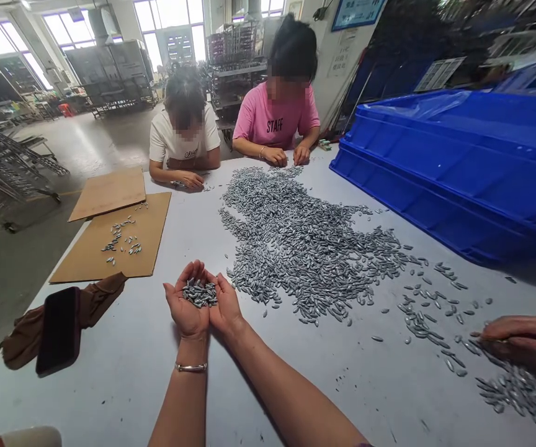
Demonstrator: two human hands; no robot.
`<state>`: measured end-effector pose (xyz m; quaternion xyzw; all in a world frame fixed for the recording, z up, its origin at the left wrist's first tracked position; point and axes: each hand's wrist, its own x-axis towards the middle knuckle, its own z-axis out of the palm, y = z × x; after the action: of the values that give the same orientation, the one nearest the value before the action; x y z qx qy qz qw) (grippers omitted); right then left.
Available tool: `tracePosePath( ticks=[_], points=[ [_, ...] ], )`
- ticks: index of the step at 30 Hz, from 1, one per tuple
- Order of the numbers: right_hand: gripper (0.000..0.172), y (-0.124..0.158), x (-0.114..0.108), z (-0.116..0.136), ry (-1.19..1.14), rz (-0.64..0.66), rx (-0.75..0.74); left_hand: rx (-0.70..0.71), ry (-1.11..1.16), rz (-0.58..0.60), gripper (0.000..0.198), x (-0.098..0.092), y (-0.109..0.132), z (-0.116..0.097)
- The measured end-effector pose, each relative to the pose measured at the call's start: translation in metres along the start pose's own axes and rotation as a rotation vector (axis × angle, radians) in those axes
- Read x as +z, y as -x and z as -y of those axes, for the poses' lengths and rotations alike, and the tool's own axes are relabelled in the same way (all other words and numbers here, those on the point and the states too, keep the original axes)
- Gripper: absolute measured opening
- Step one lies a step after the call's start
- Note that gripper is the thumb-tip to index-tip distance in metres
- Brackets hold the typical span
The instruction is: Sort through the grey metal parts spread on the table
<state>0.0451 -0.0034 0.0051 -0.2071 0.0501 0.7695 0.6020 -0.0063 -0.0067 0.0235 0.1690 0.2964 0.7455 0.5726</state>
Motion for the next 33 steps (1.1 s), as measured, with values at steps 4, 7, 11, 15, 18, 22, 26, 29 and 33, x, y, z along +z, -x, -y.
tracePosePath(
  ticks=[4, 7, 11, 15, 18, 22, 26, 29, 33],
  points=[
    [0.04, 0.001, 0.001, 0.002, -0.009, -0.001, 0.018, 0.023, -0.006, -0.003, 0.061, 0.0, -0.002, 0.001],
    [0.039, 0.001, 0.001, 0.002, -0.031, -0.018, 0.027, 0.032, -0.013, -0.012, 0.061, 0.001, -0.001, 0.0],
    [0.04, 0.0, 0.0, 0.002, -0.037, -0.012, 0.036, 0.042, -0.024, -0.033, 0.062, 0.002, 0.0, 0.0],
    [0.038, 0.001, 0.001, 0.002, -0.035, -0.017, 0.042, 0.048, -0.041, -0.026, 0.063, 0.002, 0.0, 0.0],
    [0.038, 0.0, 0.0, 0.002, -0.037, -0.007, 0.048, 0.058, -0.057, -0.02, 0.064, 0.003, 0.001, 0.0],
    [0.039, -0.002, -0.003, 0.0, -0.044, 0.015, 0.053, 0.086, -0.076, -0.016, 0.064, 0.006, 0.004, 0.0],
    [0.039, -0.004, -0.007, -0.001, -0.039, 0.022, 0.068, 0.106, -0.095, -0.015, 0.064, 0.009, 0.006, 0.001],
    [0.039, -0.003, -0.007, -0.001, -0.027, 0.014, 0.064, 0.124, -0.108, -0.009, 0.062, 0.01, 0.008, 0.001],
    [0.039, 0.0, -0.004, -0.001, -0.012, 0.017, 0.071, 0.149, -0.144, 0.007, 0.061, 0.01, 0.01, 0.003]
  ],
)
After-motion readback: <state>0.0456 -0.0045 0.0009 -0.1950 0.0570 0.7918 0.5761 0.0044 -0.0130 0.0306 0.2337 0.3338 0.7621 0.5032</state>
